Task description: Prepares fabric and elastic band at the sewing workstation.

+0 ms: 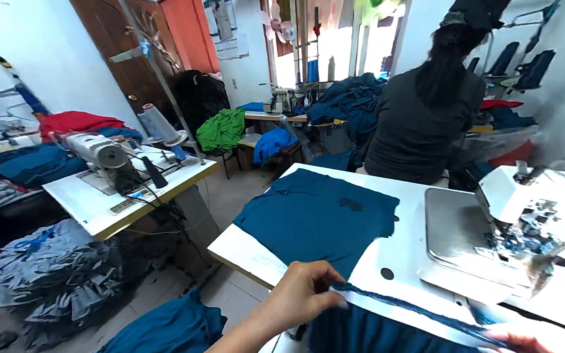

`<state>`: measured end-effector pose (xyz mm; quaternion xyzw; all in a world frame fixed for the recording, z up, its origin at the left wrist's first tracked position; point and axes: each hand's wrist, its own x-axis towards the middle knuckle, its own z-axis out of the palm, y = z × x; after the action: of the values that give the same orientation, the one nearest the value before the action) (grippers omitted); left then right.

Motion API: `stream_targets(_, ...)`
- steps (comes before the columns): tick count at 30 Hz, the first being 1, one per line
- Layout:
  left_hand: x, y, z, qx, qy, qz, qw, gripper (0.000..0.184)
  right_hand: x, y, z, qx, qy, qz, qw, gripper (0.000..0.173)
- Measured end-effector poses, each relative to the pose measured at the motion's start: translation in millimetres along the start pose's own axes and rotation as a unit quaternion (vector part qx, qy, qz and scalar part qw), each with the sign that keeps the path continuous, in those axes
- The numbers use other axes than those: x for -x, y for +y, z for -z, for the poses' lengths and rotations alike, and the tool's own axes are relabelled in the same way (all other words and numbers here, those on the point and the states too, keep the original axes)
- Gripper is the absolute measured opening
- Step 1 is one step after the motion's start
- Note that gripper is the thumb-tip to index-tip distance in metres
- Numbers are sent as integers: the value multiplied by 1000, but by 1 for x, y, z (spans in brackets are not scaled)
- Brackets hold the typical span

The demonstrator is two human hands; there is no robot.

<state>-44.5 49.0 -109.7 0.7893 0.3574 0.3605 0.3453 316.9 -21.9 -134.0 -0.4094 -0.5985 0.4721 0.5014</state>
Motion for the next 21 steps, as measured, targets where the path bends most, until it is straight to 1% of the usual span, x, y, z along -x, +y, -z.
stream_targets(2,5,-12,-11,0,81,-73,994,17,7,2,-11,41,27,99,994,44)
stream_targets(3,7,-18,-15,2,110,-102,989,13,9,4,-17,65,43,137,988,50)
stream_targets(4,9,-24,-18,-4,131,-133,982,9,11,7,-22,84,59,164,981,52)
stream_targets(7,15,-35,-23,-39,158,-216,963,5,14,19,-30,111,99,216,965,41)
stream_targets(11,24,-39,-27,-56,179,-273,944,7,19,26,-36,134,133,245,951,32)
stream_targets(14,33,-36,-26,-69,180,-293,937,9,28,31,-37,177,147,273,934,25)
stream_targets(17,47,-31,-22,-90,157,-302,936,10,42,33,-34,206,131,295,924,18)
stream_targets(19,57,-31,-19,-104,136,-299,939,7,53,35,-31,224,116,296,921,14)
stream_targets(21,64,-32,-20,-90,106,-285,948,5,61,41,-28,232,100,281,926,12)
